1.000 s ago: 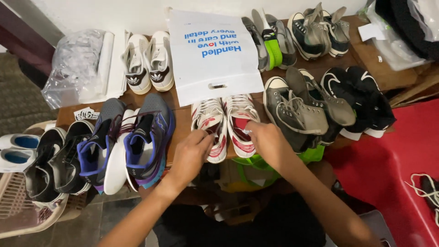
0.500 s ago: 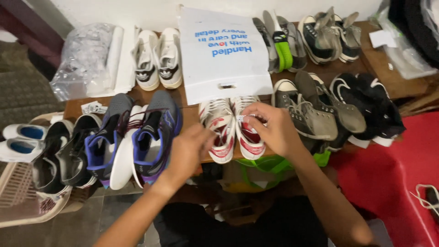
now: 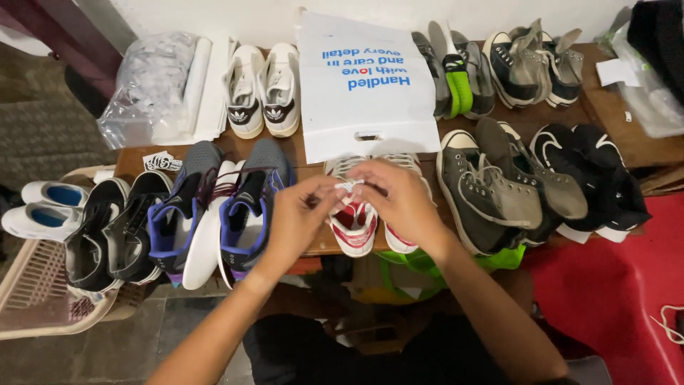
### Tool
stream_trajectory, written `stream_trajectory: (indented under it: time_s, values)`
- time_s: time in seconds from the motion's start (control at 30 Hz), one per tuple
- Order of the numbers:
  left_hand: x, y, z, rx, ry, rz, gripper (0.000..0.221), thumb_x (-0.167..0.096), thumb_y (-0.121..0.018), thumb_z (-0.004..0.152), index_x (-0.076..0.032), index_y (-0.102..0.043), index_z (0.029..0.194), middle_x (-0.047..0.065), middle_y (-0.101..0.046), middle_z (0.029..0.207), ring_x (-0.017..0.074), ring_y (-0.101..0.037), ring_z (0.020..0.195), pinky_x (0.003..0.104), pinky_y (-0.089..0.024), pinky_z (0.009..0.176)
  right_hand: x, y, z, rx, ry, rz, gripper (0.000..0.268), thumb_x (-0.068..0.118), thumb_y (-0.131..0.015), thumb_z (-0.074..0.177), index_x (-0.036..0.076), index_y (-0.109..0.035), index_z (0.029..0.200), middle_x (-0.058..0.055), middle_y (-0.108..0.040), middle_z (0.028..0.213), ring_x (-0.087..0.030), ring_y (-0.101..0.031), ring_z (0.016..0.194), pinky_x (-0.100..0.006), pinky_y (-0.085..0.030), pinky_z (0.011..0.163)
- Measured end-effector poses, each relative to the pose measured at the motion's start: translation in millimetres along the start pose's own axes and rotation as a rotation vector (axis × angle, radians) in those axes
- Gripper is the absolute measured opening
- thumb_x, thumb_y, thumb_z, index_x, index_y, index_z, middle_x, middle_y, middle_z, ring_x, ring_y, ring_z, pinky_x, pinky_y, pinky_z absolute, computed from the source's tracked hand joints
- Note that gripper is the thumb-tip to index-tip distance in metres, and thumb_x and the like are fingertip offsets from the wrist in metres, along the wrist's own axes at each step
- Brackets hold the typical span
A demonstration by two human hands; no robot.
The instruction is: The person is spraying a pair of white sneakers with a cleaning solution and then carefully placing them into a white plastic bag for packaging.
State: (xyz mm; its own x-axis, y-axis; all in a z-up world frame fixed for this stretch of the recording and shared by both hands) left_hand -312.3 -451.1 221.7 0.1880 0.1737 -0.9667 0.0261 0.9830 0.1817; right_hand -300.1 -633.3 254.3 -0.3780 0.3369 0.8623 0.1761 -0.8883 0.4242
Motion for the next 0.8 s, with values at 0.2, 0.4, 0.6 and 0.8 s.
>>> stream_trajectory:
  time_s: [0.2,0.4,0.6,0.8]
  values:
    - [22.4,113.1,46.7,-0.358,0.009,0.292,0.011,-0.005,-0.067,0.095,-0.009,-0.073,0.088,0.014,-0.069,0.074,0.0220,-0.070,0.065,0.036,-0.057,0.059,-10.4,6.2,-4.2,0.022,-0.042,0.063,0.041,0.004,-0.070,0.093,0.004,-0.063,0.133,-0.024,-0.070,0.109,-0.035,-0.076,0.096,-0.048,-0.061,0.086]
    - [177.2,302.3,158.1,-0.818,0.108,0.470,0.015,0.000,-0.069,0.088,-0.011,-0.075,0.095,0.004,-0.074,0.075,0.0110,-0.077,0.057,0.027,-0.059,0.039,-10.0,21.0,-10.5,0.006,0.016,-0.118,0.036,0.011,-0.070,0.093,0.005,-0.066,0.128,-0.010,-0.076,0.114,-0.020,-0.073,0.107,-0.031,-0.056,0.102]
    - [271.4,402.0,237.1,-0.986,0.220,0.873,0.027,-0.007,-0.085,0.069,-0.013,-0.086,0.096,0.013,-0.078,0.074,0.0232,-0.078,0.070,0.039,-0.064,0.054,-20.2,34.5,-9.0,-0.014,-0.127,-0.232,0.038,0.024,-0.067,0.092,0.007,-0.068,0.126,-0.010,-0.078,0.113,-0.023,-0.075,0.106,-0.035,-0.060,0.093]
    - [271.4,407.5,251.9,-1.143,0.615,0.642,0.046,-0.011,-0.095,0.065,0.005,-0.069,0.099,0.014,-0.079,0.096,0.0270,-0.080,0.088,0.031,-0.068,0.060,-37.5,47.8,-9.0,-0.099,-0.089,-0.332,0.034,0.020,-0.073,0.090,0.010,-0.071,0.122,-0.006,-0.079,0.112,-0.018,-0.075,0.099,-0.031,-0.060,0.084]
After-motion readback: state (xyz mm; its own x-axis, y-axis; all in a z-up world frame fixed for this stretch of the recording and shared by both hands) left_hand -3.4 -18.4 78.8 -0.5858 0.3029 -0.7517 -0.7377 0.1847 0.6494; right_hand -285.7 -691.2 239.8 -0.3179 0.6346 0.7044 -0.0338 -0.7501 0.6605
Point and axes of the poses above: each hand's wrist, its own z-axis towards the middle knuckle, its own y-axis out of the back of the hand, x = y × z, the point moved 1 cm from there along z, towards the middle knuckle
